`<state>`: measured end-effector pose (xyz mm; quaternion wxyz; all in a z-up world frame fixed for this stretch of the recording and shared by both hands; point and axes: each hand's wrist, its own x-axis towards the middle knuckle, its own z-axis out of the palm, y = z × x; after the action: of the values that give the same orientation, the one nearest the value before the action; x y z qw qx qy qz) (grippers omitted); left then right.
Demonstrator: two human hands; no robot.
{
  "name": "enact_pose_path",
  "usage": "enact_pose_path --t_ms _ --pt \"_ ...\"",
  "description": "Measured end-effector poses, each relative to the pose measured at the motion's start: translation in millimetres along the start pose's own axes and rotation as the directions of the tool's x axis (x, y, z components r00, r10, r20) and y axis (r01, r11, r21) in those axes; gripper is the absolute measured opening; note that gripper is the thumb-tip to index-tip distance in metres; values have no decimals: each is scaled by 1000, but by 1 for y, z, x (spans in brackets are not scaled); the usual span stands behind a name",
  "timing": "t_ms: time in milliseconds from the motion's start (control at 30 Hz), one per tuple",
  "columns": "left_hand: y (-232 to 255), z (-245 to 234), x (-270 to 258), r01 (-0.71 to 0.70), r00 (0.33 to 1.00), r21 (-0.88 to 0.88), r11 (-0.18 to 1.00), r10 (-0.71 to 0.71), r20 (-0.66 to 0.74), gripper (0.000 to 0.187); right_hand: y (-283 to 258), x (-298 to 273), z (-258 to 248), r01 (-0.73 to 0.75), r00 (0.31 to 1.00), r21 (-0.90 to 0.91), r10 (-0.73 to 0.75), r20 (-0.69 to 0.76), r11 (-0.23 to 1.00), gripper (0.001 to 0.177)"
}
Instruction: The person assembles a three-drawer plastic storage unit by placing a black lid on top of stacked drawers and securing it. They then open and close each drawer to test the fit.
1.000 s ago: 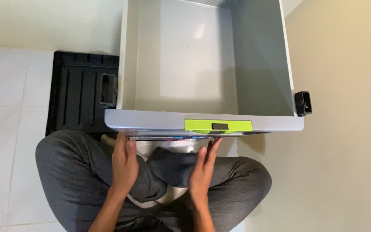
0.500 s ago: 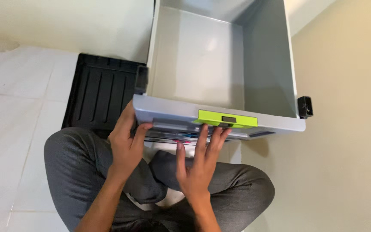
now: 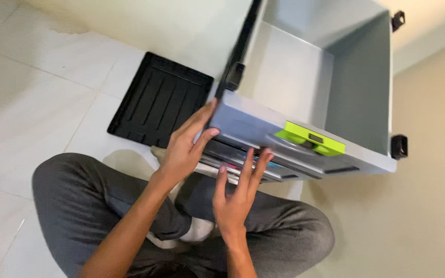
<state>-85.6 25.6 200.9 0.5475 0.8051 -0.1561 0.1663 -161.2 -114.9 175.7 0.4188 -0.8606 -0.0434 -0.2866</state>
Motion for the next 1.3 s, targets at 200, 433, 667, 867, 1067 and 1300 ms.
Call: enact_pose_path --t_ms 200,433,667,867,1067,1300 --pt "-46 -47 -21 115 993 177 977 -119 12 46 -18 -25 46 21 976 215 -67 208 976 43" --pt "-172 -120 -14 246 968 413 877 -244 -57 47 -9 -12 155 -236 832 186 99 546 954 47" --pt "-280 -164 -1 421 875 570 706 -481 -50 53 54 13 285 -501 671 -105 462 580 859 63" --pt "-352 -156 5 524 809 597 607 -574 -126 66 98 12 345 -513 671 -284 584 456 810 74" --pt "-386 -150 7 621 711 583 524 -689 -138 73 101 18 365 -609 497 -425 740 453 669 76" --pt "-391 -171 18 804 554 411 430 -793 -254 71 101 20 371 -651 627 -273 704 333 709 59"
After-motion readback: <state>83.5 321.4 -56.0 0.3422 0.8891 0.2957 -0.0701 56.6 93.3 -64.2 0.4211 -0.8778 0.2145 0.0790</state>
